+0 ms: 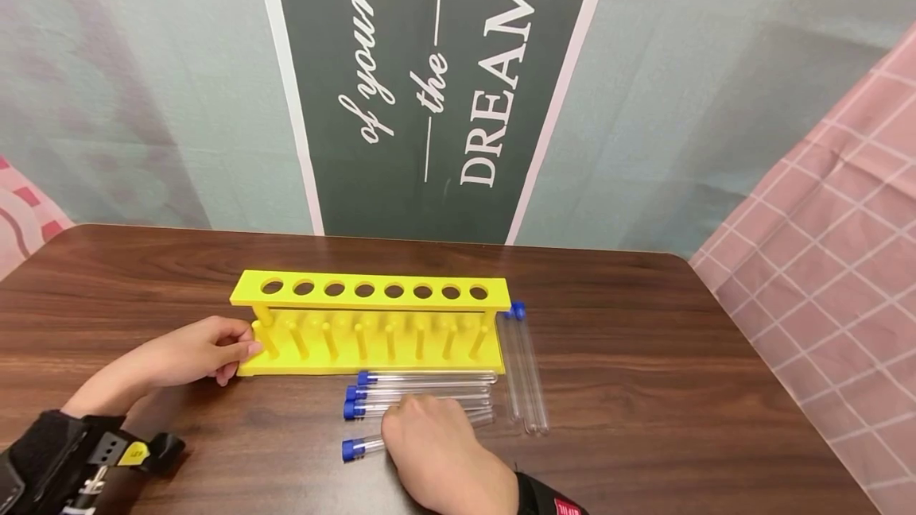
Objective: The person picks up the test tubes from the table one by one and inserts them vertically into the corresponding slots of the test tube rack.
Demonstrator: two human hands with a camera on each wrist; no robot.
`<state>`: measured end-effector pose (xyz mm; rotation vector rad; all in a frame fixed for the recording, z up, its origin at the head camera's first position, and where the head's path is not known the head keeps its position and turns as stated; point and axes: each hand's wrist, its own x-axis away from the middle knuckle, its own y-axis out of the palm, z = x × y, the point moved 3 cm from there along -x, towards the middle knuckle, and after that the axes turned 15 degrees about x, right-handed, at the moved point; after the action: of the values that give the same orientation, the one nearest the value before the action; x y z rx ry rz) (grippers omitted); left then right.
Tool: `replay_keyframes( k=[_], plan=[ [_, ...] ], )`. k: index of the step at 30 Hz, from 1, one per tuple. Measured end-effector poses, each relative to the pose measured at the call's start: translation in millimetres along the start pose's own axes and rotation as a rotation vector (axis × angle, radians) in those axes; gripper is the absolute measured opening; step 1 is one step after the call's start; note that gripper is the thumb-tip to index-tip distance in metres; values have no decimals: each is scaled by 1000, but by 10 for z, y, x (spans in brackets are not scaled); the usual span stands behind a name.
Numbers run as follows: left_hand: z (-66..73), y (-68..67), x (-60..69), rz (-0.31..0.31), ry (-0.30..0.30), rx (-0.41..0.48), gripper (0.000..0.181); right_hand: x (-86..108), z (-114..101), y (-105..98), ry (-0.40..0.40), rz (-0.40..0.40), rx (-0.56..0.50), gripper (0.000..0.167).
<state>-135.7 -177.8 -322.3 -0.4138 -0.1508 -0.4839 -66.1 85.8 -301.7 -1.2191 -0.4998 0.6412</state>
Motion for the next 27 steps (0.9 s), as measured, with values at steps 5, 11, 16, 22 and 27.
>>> replay_keyframes(
  k=[5,11,16,22,27],
  plan=[
    [8,-1,10,3,-4,-4,25,0,17,-12,1,-23,-10,18],
    [16,-1,10,1,5,-8,25,-10,70,-40,22,-57,-48,14],
    [22,3,6,3,6,-12,26,10,122,-93,38,-54,-63,11],
    [18,13,7,13,-10,-22,25,42,190,-163,54,-41,-85,12],
    [10,18,11,19,-27,-33,25,68,267,-253,67,16,-117,14]
  ],
)
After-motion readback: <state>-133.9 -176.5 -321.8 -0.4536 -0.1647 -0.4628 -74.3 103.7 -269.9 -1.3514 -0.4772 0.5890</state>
